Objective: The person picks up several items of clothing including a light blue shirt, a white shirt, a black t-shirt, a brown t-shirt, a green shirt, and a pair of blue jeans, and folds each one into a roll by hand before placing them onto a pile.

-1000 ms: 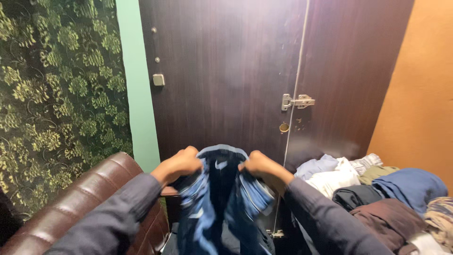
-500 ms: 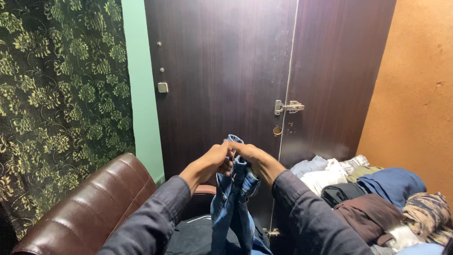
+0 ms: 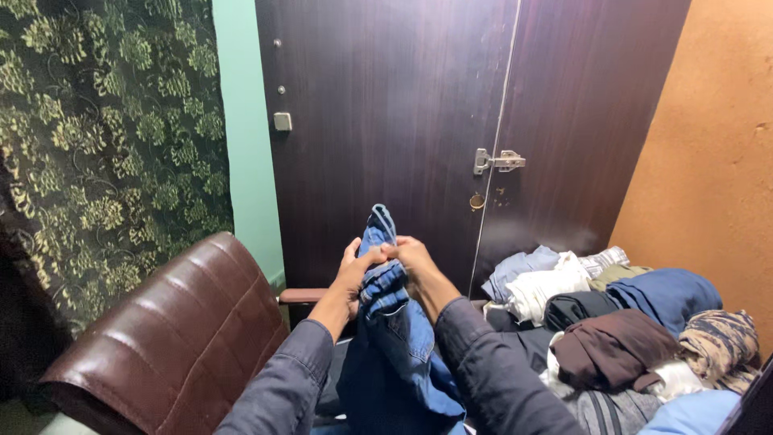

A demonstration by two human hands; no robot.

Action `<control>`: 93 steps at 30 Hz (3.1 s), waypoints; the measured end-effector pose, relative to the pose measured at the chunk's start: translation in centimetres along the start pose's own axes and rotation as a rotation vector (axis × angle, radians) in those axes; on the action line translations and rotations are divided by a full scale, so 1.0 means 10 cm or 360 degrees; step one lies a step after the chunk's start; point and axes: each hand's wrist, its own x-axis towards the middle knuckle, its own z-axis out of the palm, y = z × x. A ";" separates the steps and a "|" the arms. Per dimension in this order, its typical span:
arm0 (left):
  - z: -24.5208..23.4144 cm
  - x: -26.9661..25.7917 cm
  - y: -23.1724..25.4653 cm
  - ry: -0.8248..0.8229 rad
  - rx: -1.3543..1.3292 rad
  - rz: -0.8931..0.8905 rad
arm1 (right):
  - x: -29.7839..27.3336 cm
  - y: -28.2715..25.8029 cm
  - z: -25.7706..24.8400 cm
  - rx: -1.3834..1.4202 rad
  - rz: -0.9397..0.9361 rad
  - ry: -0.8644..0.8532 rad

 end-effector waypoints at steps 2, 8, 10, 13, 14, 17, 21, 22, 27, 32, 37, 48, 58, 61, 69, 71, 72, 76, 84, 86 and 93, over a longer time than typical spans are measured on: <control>-0.11 -0.04 -0.10 0.0010 0.0001 0.0024 | -0.11 0.17 0.04 -0.0253 -0.0116 0.0091; -0.43 0.03 -0.32 0.0239 0.0332 0.0140 | -0.79 0.00 0.29 -0.1776 -0.0464 0.0573; -0.54 0.12 -0.41 0.0325 0.0464 0.0159 | -0.93 0.00 0.37 -0.1946 -0.0678 0.0713; -0.65 0.29 -0.62 0.0374 0.1056 0.0735 | -0.95 0.14 0.40 -0.1693 -0.1322 0.0456; -0.65 0.33 -0.68 0.0480 0.1197 0.0723 | -0.92 0.21 0.41 -0.1850 -0.1282 0.0370; -0.67 0.34 -0.80 0.0583 0.1414 0.0645 | -0.85 0.37 0.40 -0.1911 -0.0943 0.0265; -0.79 0.34 -0.96 0.0512 0.1484 0.0384 | -0.87 0.49 0.44 -0.1446 -0.0365 0.0124; -0.81 0.35 -1.01 0.0505 0.1484 0.0380 | -0.90 0.51 0.46 -0.1447 -0.0360 0.0131; -0.98 0.28 -1.14 0.0157 0.0065 0.0125 | -0.89 0.65 0.43 -0.1014 -0.0084 0.0222; -0.78 0.03 -1.00 0.0229 0.0089 -0.0132 | -0.68 0.90 0.10 -0.1505 -0.0116 0.0214; -0.80 0.04 -1.14 0.0239 0.0121 -0.0043 | -0.51 1.13 -0.11 -0.1815 -0.0175 0.0505; -1.63 0.81 -2.01 -0.0085 -0.0188 0.0424 | -0.68 0.86 -0.10 0.0249 0.0037 -0.0026; -2.23 0.61 -2.26 -0.0029 -0.0755 0.0238 | -0.59 2.04 -0.19 -0.0008 0.0153 -0.0069; -2.40 0.78 -2.46 0.0271 -0.0483 0.0536 | -0.59 2.17 -0.30 -0.0289 0.0028 -0.0048; -1.84 0.51 -2.47 0.0144 0.0406 0.0473 | -0.95 1.93 -0.56 -0.0845 0.0216 0.0117; -1.66 0.40 -2.39 0.0221 0.0684 0.0465 | -1.08 1.83 -0.48 -0.0682 0.0254 0.0055; -1.61 0.34 -2.36 0.0291 0.0961 0.0458 | -1.15 1.79 -0.43 -0.0519 0.0284 -0.0006; -1.48 0.14 -2.15 0.0237 0.0734 0.0348 | -1.23 1.76 -0.24 -0.0391 0.0310 0.0490; -1.70 0.36 -2.15 -0.0188 -0.0484 -0.0030 | -1.24 1.75 -0.30 0.0885 0.0626 0.0295; -1.75 0.40 -2.18 -0.0172 -0.0499 -0.0040 | -1.19 1.84 -0.32 0.0893 0.0657 0.0294; -1.79 0.34 -2.14 -0.0096 -0.0607 0.0028 | -1.05 2.17 -0.42 -0.1053 -0.0223 0.0585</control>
